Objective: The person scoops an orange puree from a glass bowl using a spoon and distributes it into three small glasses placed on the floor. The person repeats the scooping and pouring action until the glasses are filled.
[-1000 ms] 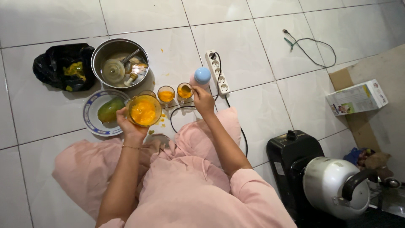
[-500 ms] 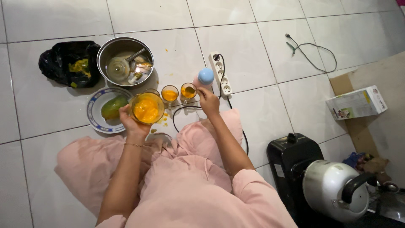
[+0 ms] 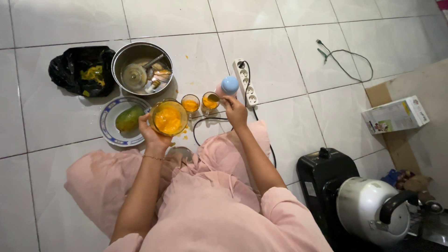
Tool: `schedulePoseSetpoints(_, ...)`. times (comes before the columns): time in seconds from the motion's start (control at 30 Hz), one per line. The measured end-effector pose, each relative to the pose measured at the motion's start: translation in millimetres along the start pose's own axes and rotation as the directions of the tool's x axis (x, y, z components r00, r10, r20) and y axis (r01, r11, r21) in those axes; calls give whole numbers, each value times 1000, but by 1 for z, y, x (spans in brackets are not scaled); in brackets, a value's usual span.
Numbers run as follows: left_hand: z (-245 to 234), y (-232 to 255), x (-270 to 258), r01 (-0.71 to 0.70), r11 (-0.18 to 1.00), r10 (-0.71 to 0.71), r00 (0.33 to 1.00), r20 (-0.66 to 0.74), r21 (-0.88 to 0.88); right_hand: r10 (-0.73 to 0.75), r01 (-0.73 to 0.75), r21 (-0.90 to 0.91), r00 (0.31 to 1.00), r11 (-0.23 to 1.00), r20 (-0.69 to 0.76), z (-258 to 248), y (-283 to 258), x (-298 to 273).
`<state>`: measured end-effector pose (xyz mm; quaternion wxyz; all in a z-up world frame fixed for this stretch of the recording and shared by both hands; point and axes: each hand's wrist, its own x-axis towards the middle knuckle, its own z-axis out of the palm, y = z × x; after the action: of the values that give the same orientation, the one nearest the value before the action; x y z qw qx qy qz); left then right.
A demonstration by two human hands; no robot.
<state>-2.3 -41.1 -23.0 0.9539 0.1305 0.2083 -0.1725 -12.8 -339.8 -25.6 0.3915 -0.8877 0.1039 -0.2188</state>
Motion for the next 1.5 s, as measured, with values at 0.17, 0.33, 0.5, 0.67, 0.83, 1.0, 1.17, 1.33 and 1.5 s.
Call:
schedulePoseSetpoints(0.17,5,1,-4,11,1000,-11,1000,5,19,-3,3,-4,1000,1000,-1,4,0,-1)
schedulePoseSetpoints(0.33,7,1,-6,2,1000,-2,1000,-9,30,-30,30,3,999,1000,-20,4,0,-3)
schedulePoseSetpoints(0.5,5,2,-5,-10,999,10,1000,0,37,33,-33,-2,999,999,-15,5,-2,-4)
schedulePoseSetpoints(0.67,3,0,-4,-4,999,5,999,-40,32,31,-31,5,999,1000,-37,6,-2,-5)
schedulePoseSetpoints(0.83,3,0,-4,1,1000,-1,1000,-18,4,19,-18,18,998,1000,-65,10,12,-7)
schedulePoseSetpoints(1.0,4,0,-4,-6,1000,6,1000,2,7,463,-388,584,886,713,23,8,32,12)
schedulePoseSetpoints(1.17,-1,2,-2,-44,999,44,997,63,2,494,-462,874,801,150,339,-27,15,29)
schedulePoseSetpoints(1.33,-9,4,-2,-93,995,95,992,85,-26,126,-338,850,941,404,314,-49,-55,12)
schedulePoseSetpoints(1.5,-13,8,-2,-106,994,103,981,164,14,-160,-308,713,847,629,507,-39,-116,-11)
